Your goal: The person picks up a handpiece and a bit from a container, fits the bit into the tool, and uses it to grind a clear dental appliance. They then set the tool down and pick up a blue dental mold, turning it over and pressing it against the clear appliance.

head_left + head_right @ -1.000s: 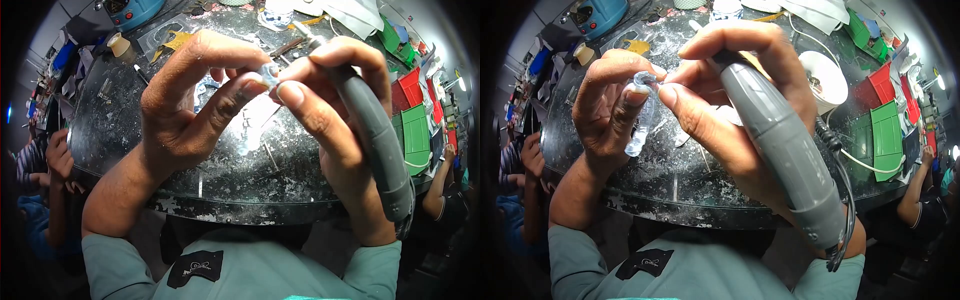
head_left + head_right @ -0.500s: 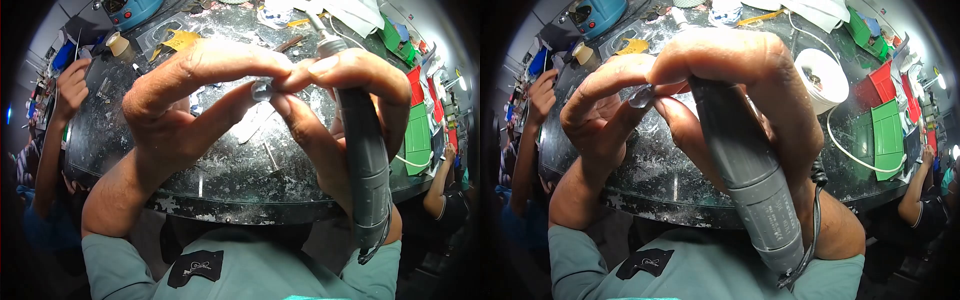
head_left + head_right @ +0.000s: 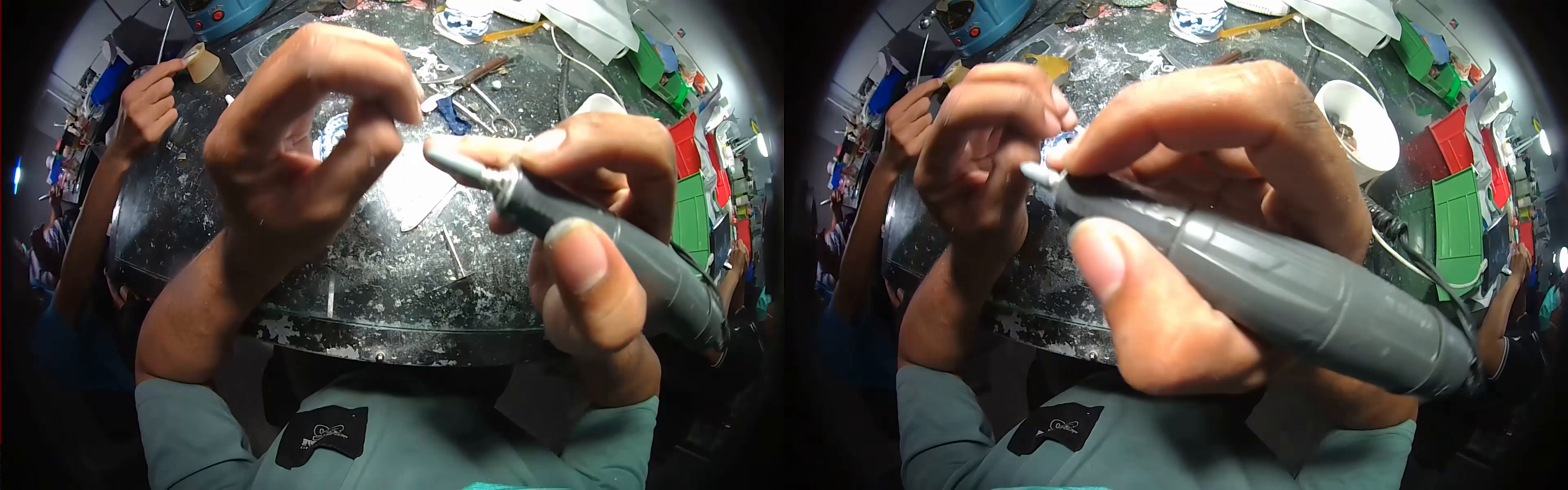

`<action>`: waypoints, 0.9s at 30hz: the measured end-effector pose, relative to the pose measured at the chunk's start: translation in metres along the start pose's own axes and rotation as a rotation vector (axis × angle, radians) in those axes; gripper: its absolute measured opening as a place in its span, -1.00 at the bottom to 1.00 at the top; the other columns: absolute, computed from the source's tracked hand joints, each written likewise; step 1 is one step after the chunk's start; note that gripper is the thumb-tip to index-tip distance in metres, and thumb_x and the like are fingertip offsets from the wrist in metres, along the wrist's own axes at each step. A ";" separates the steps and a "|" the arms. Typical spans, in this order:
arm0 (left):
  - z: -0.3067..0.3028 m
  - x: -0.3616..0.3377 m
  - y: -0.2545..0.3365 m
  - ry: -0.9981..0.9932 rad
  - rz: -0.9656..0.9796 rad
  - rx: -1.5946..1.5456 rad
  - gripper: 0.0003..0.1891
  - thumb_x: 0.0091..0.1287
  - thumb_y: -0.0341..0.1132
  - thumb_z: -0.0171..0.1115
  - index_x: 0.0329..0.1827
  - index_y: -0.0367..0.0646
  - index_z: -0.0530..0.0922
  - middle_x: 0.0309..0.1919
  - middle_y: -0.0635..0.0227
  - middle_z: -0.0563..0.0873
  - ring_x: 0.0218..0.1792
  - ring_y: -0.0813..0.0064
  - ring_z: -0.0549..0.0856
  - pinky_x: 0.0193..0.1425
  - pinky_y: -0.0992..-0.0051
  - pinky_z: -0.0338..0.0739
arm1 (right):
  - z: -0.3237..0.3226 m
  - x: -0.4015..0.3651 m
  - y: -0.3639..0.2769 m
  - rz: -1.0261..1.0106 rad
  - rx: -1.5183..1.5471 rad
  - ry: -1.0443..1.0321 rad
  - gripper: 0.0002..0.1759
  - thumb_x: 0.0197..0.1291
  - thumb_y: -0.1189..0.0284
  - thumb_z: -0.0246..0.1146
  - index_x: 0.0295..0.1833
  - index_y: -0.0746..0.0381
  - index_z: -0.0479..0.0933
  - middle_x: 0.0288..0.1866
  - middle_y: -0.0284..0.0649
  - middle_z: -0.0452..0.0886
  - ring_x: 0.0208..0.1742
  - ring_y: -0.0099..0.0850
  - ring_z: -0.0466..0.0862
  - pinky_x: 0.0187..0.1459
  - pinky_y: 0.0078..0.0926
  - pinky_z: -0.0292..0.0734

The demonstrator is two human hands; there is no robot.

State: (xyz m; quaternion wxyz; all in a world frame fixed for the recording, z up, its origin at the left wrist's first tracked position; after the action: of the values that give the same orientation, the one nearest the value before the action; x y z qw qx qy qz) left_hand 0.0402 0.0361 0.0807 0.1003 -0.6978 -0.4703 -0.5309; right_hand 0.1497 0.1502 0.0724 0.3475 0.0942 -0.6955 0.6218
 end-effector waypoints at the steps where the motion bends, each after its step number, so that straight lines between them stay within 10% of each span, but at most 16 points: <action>1: 0.000 -0.003 -0.009 0.036 -0.075 -0.015 -0.85 0.37 -0.49 0.13 -0.11 -0.43 0.47 -0.13 0.11 0.61 -0.10 0.38 0.62 0.02 0.43 0.53 | 0.002 0.003 -0.001 -0.100 -0.029 -0.057 -0.45 0.25 0.14 0.11 0.15 0.37 0.32 -0.17 0.00 0.57 -0.11 -0.19 0.68 -0.10 -0.35 0.56; 6: -0.007 -0.014 -0.050 0.224 -0.541 0.001 -0.76 0.31 -0.45 0.27 0.03 -0.21 0.57 -0.09 0.35 0.62 -0.12 0.58 0.56 0.01 0.54 0.45 | 0.007 0.012 0.007 -0.144 -0.199 -0.031 -0.58 0.38 0.29 0.06 0.20 0.37 0.37 -0.26 -0.04 0.64 -0.16 -0.31 0.70 0.05 -0.34 0.56; 7: -0.012 -0.011 -0.049 0.238 -0.481 0.031 -0.82 0.33 -0.42 0.26 -0.04 -0.23 0.60 -0.20 0.40 0.64 -0.23 0.68 0.55 -0.10 0.63 0.43 | 0.008 0.003 0.003 -0.064 -0.204 0.314 -0.52 0.25 0.15 0.25 -0.03 0.42 0.52 -0.13 0.01 0.60 -0.24 -0.38 0.68 -0.15 -0.42 0.58; 8: -0.018 -0.007 -0.049 0.253 -0.421 0.063 -0.86 0.36 -0.39 0.26 -0.10 -0.24 0.64 -0.31 0.45 0.65 -0.34 0.77 0.53 -0.21 0.73 0.42 | 0.013 0.007 -0.005 -0.321 -0.518 0.109 -0.50 0.27 0.08 0.26 -0.11 0.39 0.54 -0.17 -0.01 0.62 -0.24 -0.36 0.71 -0.18 -0.38 0.59; 11: -0.032 -0.002 -0.059 0.079 -0.548 -0.010 -0.78 0.37 -0.27 0.27 -0.37 -0.23 0.68 -0.52 0.48 0.66 -0.46 0.79 0.49 -0.35 0.74 0.34 | -0.001 0.005 0.018 -0.102 -0.280 0.281 -0.58 0.25 0.18 0.32 -0.10 0.38 0.54 -0.26 -0.09 0.64 -0.24 -0.40 0.70 -0.19 -0.44 0.58; 12: -0.028 -0.005 -0.061 -0.135 -0.773 0.100 -0.70 0.48 -0.17 0.05 -0.19 -0.24 0.62 -0.39 0.29 0.70 -0.40 0.61 0.59 -0.28 0.60 0.47 | 0.002 0.006 0.020 -0.080 -0.281 0.206 -0.62 0.24 0.25 0.34 -0.10 0.38 0.53 -0.29 -0.13 0.64 -0.24 -0.43 0.69 -0.19 -0.49 0.56; 14: -0.016 -0.011 -0.049 -0.403 -0.881 -0.030 -0.82 0.34 -0.37 0.26 -0.08 -0.26 0.62 -0.21 0.42 0.67 -0.10 0.66 0.60 0.04 0.63 0.44 | 0.000 0.008 0.018 -0.062 -0.270 0.128 -0.67 0.24 0.32 0.35 -0.09 0.38 0.52 -0.33 -0.18 0.64 -0.23 -0.47 0.67 -0.19 -0.54 0.55; 19: 0.011 -0.037 -0.007 -0.749 -0.631 0.269 -0.61 -0.03 -0.48 0.46 -0.05 -0.10 0.70 -0.19 0.35 0.65 -0.10 0.42 0.58 0.10 0.40 0.44 | 0.006 0.013 0.024 -0.022 -0.341 0.003 -0.78 0.30 0.44 0.25 0.01 0.30 0.55 -0.30 -0.21 0.66 -0.21 -0.49 0.68 -0.09 -0.60 0.53; 26: 0.005 -0.039 0.004 -0.654 -0.479 0.587 -0.74 0.09 -0.50 0.38 -0.12 -0.13 0.69 -0.23 0.42 0.69 -0.13 0.47 0.61 0.09 0.48 0.43 | 0.008 0.008 0.025 -0.084 -0.340 -0.026 -0.77 0.24 0.44 0.33 -0.01 0.26 0.56 -0.26 -0.26 0.64 -0.20 -0.53 0.67 -0.13 -0.63 0.55; 27: -0.008 -0.029 -0.001 -0.407 -0.574 0.465 -0.78 0.14 -0.50 0.36 -0.13 -0.16 0.68 -0.22 0.41 0.70 -0.17 0.53 0.63 0.04 0.53 0.46 | 0.009 0.009 0.020 -0.075 -0.380 -0.033 -0.76 0.23 0.44 0.34 -0.02 0.26 0.57 -0.26 -0.26 0.64 -0.19 -0.53 0.67 -0.12 -0.62 0.56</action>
State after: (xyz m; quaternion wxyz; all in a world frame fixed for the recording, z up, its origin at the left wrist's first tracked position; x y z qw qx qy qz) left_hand 0.0348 0.0158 0.0596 0.0084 -0.5878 -0.7631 -0.2684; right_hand 0.1286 0.1487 0.0617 0.3706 0.0630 -0.8020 0.4643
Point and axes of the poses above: each hand's wrist, its own x-axis towards the middle knuckle, its own z-axis out of the palm, y = z × x, the point moved 9 cm from there along x, towards the middle knuckle
